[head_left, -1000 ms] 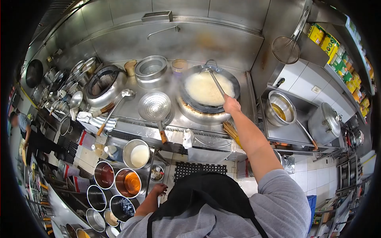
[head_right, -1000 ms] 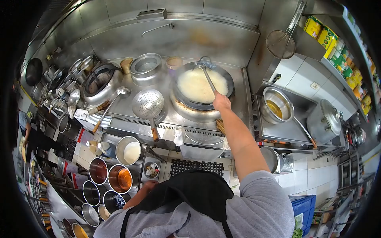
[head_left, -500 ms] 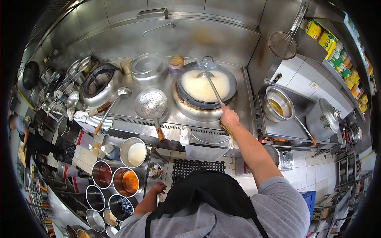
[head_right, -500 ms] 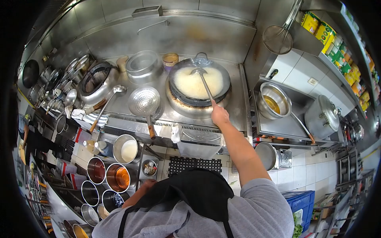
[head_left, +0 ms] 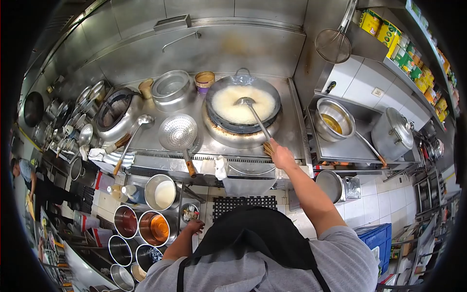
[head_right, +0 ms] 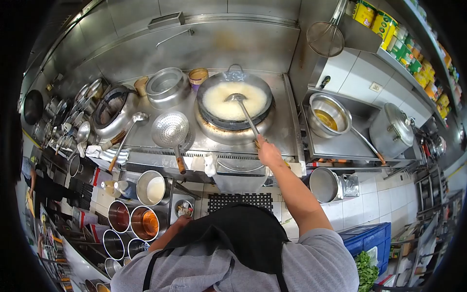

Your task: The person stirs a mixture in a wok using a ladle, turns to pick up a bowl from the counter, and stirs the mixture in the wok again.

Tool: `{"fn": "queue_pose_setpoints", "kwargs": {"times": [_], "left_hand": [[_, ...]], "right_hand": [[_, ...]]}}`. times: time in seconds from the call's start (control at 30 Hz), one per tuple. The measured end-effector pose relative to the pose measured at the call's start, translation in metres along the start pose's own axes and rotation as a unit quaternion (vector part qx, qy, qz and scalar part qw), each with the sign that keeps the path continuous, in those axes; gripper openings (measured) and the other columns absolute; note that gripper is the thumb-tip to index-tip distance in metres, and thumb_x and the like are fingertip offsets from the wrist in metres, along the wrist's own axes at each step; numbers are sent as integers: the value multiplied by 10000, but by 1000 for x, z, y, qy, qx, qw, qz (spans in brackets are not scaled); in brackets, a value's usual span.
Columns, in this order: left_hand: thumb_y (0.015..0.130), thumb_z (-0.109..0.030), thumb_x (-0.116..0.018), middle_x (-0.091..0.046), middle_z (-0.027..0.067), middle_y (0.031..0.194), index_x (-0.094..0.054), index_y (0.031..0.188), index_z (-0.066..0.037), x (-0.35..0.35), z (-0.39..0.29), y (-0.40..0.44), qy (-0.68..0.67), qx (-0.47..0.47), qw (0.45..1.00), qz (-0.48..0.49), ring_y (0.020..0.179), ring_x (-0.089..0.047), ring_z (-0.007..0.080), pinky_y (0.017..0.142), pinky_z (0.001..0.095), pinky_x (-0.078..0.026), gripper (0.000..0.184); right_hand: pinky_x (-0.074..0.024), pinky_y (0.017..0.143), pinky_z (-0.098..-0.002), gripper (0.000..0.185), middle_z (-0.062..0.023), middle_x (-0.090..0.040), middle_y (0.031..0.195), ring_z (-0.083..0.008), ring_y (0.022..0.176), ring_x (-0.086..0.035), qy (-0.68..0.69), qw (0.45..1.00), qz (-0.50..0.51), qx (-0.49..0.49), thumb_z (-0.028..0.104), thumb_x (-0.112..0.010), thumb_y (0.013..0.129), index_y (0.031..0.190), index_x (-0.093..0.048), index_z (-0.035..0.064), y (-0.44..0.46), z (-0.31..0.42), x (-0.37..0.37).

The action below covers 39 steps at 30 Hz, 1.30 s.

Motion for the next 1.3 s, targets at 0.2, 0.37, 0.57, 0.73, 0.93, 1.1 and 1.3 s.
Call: {"fn": "queue_pose_setpoints", "kwargs": {"times": [0.2,0.37,0.57,0.73,0.93,1.1,1.3], "left_hand": [[919,-294,-560,-693,28,896,-666,1092,-141,-7,-10,17,6,-44,999,13,656,-668,160,522,318,-489,254],[913,-297,-561,-697,28,896,-671,1083,-140,-14,-1,24,28,-32,999,13,665,-674,154,516,302,-499,256],[892,-320,-593,-702,36,906,-673,1079,-137,-16,17,22,3,-27,999,23,677,-689,164,512,312,-512,273],[890,-324,-600,-707,55,913,-671,1085,-134,-21,32,16,-24,-13,1000,12,658,-692,165,506,314,-515,282],[898,-315,-595,-714,78,923,-671,1083,-123,-27,38,1,-55,23,998,-4,638,-685,162,501,304,-515,277],[899,-299,-596,-712,103,922,-671,1080,-102,-25,35,-1,-56,4,998,-2,631,-687,172,491,300,-518,278],[898,-292,-601,-712,110,912,-667,1083,-102,-13,41,-3,-55,19,998,-10,639,-694,178,486,298,-511,273]], "right_hand": [[-482,921,-501,625,-259,-654,1078,-419,1012,-630,1,1000,9,2,158,-509,895,1492,-323,155,-30,-4,4],[-485,908,-503,627,-266,-660,1034,-429,979,-635,8,1000,18,2,174,-535,889,1482,-334,131,-52,-2,14],[-491,875,-513,653,-269,-656,1030,-432,938,-637,11,1000,15,19,159,-560,872,1480,-328,107,-72,-3,28],[-492,861,-509,665,-270,-650,1040,-436,922,-633,18,999,14,33,157,-564,868,1485,-322,115,-85,-11,33],[-476,895,-486,672,-274,-622,1135,-440,993,-611,74,996,21,41,150,-589,859,1484,-345,147,-98,-30,42],[-460,949,-439,675,-268,-606,1186,-441,1075,-579,143,988,27,43,145,-613,850,1477,-362,146,-108,-33,56],[-446,974,-423,663,-262,-586,1230,-433,1108,-566,147,988,30,47,148,-625,845,1464,-387,142,-81,-21,45]]}}
Point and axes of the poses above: each hand's wrist, its own y-axis towards the middle knuckle, its own x-axis out of the back of the hand, z = x × y, the point moved 7 cm from there along y, towards the middle knuckle
